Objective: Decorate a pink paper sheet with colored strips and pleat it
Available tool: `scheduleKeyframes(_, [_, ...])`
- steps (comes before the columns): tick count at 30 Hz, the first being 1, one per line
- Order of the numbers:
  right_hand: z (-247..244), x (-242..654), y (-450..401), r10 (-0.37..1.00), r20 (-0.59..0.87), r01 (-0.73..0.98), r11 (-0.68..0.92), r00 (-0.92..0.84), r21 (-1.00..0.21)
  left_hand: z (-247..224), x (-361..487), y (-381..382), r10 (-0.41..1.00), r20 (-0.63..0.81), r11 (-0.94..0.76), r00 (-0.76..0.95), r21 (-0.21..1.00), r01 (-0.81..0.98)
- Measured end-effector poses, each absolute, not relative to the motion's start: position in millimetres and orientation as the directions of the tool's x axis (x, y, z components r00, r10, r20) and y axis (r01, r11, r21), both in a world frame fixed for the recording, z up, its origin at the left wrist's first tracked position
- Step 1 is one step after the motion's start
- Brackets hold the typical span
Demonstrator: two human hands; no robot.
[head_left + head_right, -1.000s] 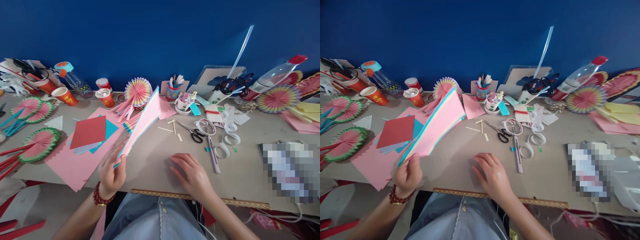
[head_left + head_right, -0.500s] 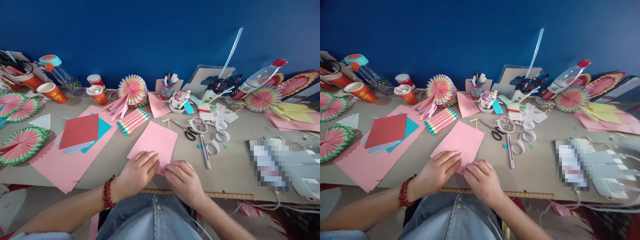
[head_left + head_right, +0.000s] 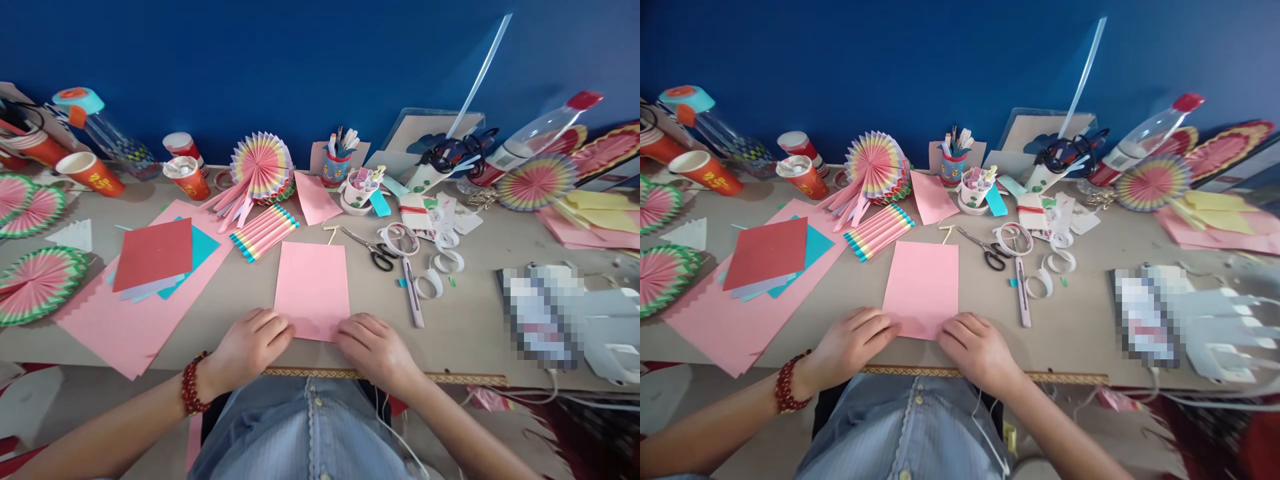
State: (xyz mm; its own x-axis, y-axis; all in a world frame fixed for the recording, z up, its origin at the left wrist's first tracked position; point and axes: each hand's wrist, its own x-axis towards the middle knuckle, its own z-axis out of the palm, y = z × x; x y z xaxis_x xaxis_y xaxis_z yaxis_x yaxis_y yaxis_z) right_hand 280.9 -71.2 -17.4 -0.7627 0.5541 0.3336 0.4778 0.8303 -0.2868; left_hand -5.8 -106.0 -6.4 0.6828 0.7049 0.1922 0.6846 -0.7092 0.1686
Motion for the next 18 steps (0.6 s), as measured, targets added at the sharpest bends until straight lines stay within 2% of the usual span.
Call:
scheduleKeyframes(2, [-16.4, 280.8, -69.5, 0.567, 0.340, 0.479, 0.821, -0.750, -0.311, -7.0, -5.6, -104.6, 0.753, 0.162, -0.657, 0.638, 0.237, 0.715])
scheduleKeyframes(5, [-13.5, 280.7, -65.5, 0.604, 0.337, 0.478, 0.788, -0.722, -0.388, -8.2, -8.9, -102.5, 0.830, 0.137, -0.545, 0.541, 0.403, 0.735])
scheduleKeyframes(9, [-9.1, 278.3, -59.5, 0.663, 0.265, 0.499, 0.720, -0.700, -0.483, -8.6, -13.3, -98.2, 0.878, 0.110, -0.446, 0.467, 0.545, 0.710])
scheduleKeyframes(18, [-1.7, 273.2, -50.9, 0.740, 0.148, 0.556, 0.607, -0.656, -0.568, -1.3, -15.2, -82.9, 0.884, 0.010, -0.395, 0.468, 0.553, 0.733])
